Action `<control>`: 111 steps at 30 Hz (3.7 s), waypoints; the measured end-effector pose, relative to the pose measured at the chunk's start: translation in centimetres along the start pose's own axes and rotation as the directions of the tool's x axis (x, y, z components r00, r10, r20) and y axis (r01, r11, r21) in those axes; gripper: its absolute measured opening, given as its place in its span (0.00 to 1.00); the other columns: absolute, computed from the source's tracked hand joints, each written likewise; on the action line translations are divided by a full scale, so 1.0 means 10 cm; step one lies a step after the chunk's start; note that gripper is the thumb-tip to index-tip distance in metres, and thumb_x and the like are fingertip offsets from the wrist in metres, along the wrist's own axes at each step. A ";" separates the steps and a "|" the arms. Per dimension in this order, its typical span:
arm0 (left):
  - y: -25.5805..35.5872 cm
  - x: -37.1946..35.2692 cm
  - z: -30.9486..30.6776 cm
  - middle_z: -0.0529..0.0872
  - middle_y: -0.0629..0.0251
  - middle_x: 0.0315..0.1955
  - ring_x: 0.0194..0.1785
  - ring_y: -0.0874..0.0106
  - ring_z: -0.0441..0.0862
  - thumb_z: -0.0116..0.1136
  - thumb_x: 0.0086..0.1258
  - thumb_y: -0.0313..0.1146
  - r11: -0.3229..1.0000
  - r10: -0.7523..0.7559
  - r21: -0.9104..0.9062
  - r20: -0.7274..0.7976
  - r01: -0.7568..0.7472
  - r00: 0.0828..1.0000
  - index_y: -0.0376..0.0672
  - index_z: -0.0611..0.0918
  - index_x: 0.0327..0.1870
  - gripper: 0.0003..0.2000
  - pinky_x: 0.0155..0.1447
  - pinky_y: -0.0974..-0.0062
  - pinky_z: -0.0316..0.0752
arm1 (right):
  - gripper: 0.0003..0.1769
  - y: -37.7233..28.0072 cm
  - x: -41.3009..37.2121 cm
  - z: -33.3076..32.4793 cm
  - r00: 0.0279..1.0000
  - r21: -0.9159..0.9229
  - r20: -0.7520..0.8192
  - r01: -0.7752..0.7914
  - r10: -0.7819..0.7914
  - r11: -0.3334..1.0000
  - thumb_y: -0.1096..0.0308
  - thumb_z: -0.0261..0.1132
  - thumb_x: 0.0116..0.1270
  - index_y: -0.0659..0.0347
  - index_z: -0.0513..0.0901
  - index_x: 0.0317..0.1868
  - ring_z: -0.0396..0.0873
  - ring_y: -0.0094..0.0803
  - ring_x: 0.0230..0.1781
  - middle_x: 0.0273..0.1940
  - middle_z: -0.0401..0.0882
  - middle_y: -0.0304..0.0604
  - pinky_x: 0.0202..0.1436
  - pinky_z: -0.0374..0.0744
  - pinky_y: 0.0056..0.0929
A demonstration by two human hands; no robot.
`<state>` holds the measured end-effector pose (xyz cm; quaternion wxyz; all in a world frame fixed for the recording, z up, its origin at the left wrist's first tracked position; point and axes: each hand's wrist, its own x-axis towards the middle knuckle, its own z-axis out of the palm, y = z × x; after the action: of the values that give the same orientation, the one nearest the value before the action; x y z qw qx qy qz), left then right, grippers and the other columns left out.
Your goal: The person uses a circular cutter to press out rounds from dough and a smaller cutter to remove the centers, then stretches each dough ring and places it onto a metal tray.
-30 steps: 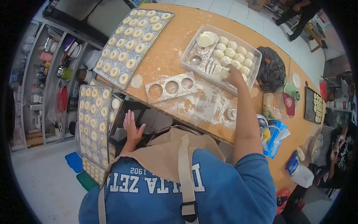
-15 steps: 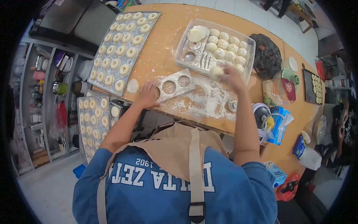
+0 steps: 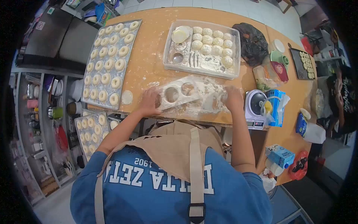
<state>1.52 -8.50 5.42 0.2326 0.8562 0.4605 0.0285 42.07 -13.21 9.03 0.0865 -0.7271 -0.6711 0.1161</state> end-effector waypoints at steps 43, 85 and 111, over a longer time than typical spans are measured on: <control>0.68 0.88 0.04 0.56 0.55 0.71 0.75 0.56 0.51 0.78 0.40 0.44 0.993 0.066 0.070 0.361 -0.098 0.930 0.59 0.61 0.71 0.51 0.70 0.30 0.40 | 0.15 -1.19 0.10 0.40 0.976 0.071 0.188 0.095 -0.107 0.993 0.80 0.59 0.54 0.57 0.83 0.41 0.78 0.47 0.45 0.41 0.76 0.51 0.47 0.78 0.42; 0.66 0.88 0.14 0.57 0.59 0.70 0.74 0.59 0.52 0.75 0.45 0.44 0.990 0.056 0.106 0.338 -0.097 0.939 0.63 0.62 0.70 0.47 0.68 0.28 0.43 | 0.15 -1.01 0.21 0.15 0.997 0.176 0.056 0.041 -0.052 0.983 0.77 0.59 0.54 0.58 0.86 0.41 0.78 0.50 0.42 0.37 0.78 0.54 0.47 0.77 0.43; 0.61 0.88 0.17 0.58 0.57 0.70 0.74 0.57 0.53 0.77 0.39 0.42 0.993 0.080 0.064 0.284 -0.103 0.955 0.63 0.64 0.69 0.49 0.69 0.29 0.45 | 0.07 -1.19 0.16 0.50 0.974 0.040 0.177 0.138 -0.143 0.990 0.77 0.60 0.55 0.57 0.82 0.32 0.78 0.47 0.43 0.41 0.76 0.51 0.42 0.79 0.43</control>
<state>11.80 -4.90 5.08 0.2603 0.8804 0.3835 -0.1005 29.41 -10.77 7.48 0.0437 -0.6630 -0.7243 0.1840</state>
